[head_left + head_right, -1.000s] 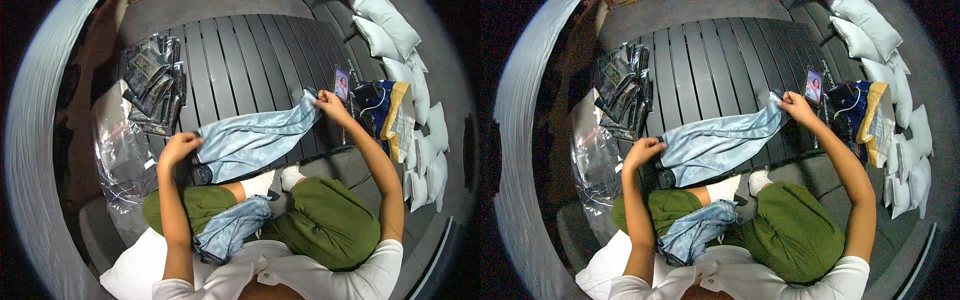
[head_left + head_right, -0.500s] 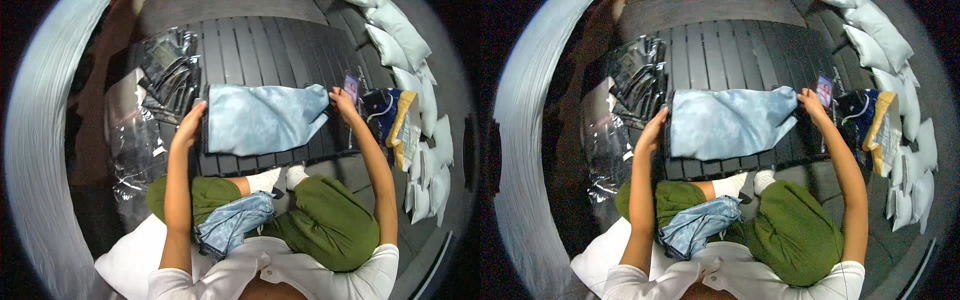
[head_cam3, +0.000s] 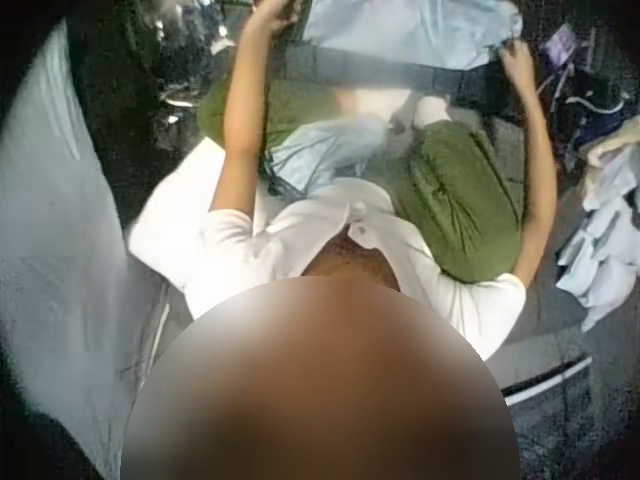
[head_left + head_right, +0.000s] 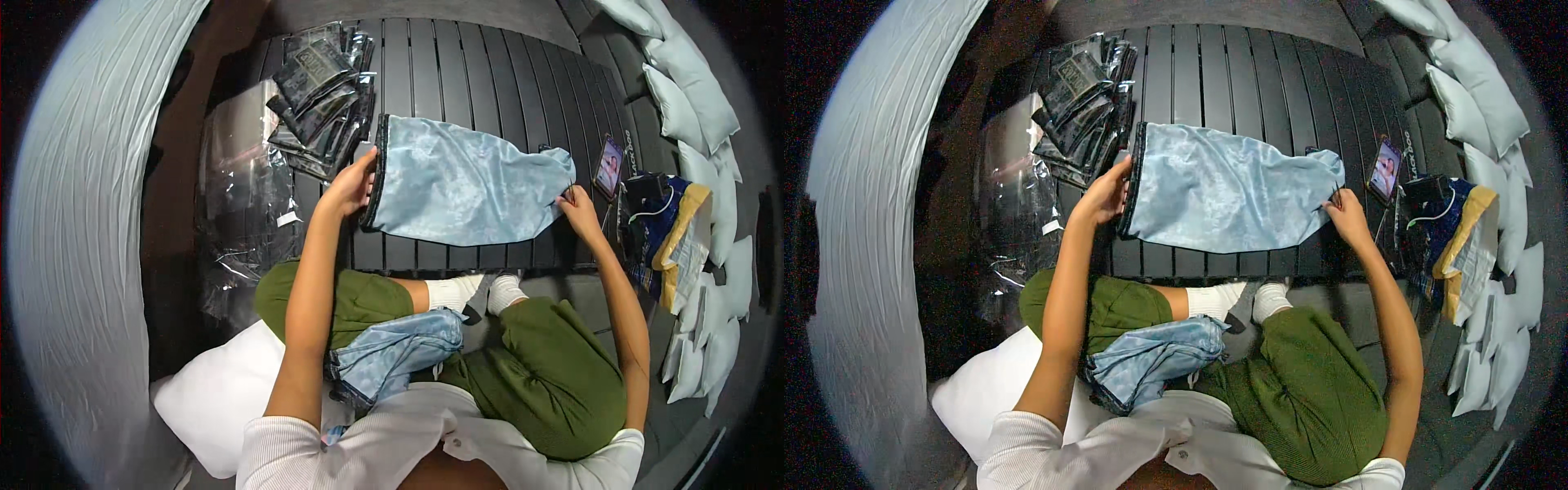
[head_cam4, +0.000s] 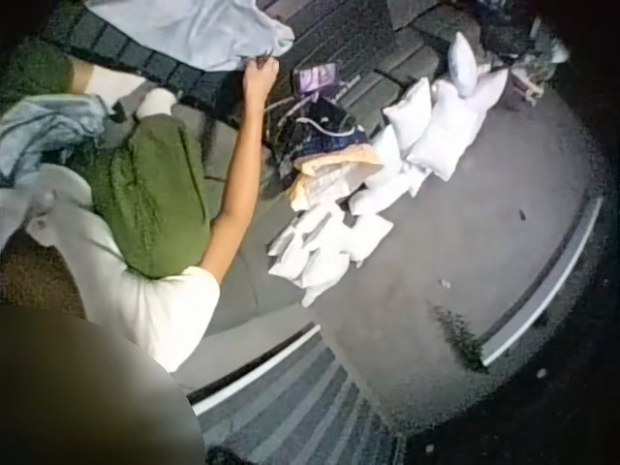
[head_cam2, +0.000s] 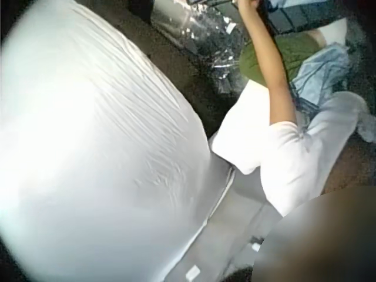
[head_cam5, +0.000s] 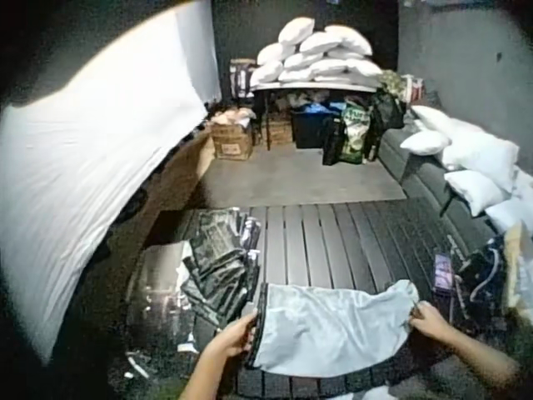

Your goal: Trimming loose threads from a light blue garment using thread nippers.

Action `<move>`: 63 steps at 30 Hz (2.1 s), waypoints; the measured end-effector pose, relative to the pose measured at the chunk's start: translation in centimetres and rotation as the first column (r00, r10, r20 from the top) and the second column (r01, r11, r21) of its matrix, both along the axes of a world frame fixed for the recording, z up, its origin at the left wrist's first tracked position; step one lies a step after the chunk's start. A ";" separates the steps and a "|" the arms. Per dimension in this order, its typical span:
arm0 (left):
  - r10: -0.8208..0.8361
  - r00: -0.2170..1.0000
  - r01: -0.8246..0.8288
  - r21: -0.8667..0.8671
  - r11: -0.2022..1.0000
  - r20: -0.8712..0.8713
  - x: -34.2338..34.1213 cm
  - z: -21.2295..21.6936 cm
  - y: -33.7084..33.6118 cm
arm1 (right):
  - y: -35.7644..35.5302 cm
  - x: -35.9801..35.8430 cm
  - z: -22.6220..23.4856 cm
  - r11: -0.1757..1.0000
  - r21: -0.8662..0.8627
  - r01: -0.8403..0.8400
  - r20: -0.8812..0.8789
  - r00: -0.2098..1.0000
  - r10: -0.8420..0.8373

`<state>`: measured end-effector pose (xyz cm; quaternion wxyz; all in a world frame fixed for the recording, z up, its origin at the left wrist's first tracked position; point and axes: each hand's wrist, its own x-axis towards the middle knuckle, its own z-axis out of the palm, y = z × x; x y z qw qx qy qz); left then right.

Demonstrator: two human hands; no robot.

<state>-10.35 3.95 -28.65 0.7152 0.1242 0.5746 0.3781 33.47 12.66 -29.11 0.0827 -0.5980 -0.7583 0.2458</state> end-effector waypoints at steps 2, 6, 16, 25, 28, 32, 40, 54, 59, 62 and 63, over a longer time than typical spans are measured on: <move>-0.019 0.993 0.015 -0.034 0.999 -0.113 -0.3 0.0 -0.1 | 0.1 -0.3 0.2 0.989 -0.131 0.064 -0.164 0.983 -0.085; 0.005 0.992 -0.009 -0.028 1.000 -0.128 0.0 0.0 0.3 | 0.3 0.2 -1.5 0.993 0.117 -0.018 -0.157 0.987 0.037; -0.154 0.950 0.178 0.067 0.982 -0.271 -0.4 -1.5 -0.2 | 0.6 -1.9 -0.5 0.971 -0.166 0.171 -0.548 0.803 -0.235; -0.760 0.565 0.806 0.019 0.591 -0.321 -2.0 3.9 -2.2 | 2.5 -0.4 9.6 0.823 -0.568 0.007 -0.352 0.902 -0.251; -0.673 0.703 0.620 -0.266 0.738 -0.231 -0.9 1.1 -2.1 | 2.8 0.8 6.0 0.898 -0.439 -0.033 -0.151 0.988 -0.038; -0.362 0.882 0.322 -0.174 0.931 -0.303 -0.3 -0.6 -1.6 | 2.1 1.1 3.8 0.986 -0.139 -0.093 0.071 0.992 0.104; -0.011 0.245 0.283 0.061 0.957 -0.970 4.4 -1.4 -1.1 | 0.4 -2.4 5.5 0.995 0.103 0.000 0.276 0.961 -0.028; 0.210 0.928 -0.069 0.409 0.910 -0.309 1.3 0.0 0.0 | -5.4 -12.0 9.9 0.855 -0.190 -0.483 -0.282 0.861 0.424; 0.543 0.042 0.468 0.497 0.731 -0.839 2.3 -0.2 -0.2 | -4.4 -13.9 7.9 0.850 -0.089 -0.519 -0.300 0.828 0.474; 0.379 0.689 0.152 0.634 0.758 -0.618 2.6 0.3 0.3 | -4.9 -16.1 7.1 0.827 -0.378 -0.417 -0.492 0.847 0.202; 0.420 0.734 0.166 0.740 0.652 -0.535 2.1 -0.6 0.5 | -5.5 -16.8 6.3 0.829 -0.373 -0.417 -0.496 0.844 0.202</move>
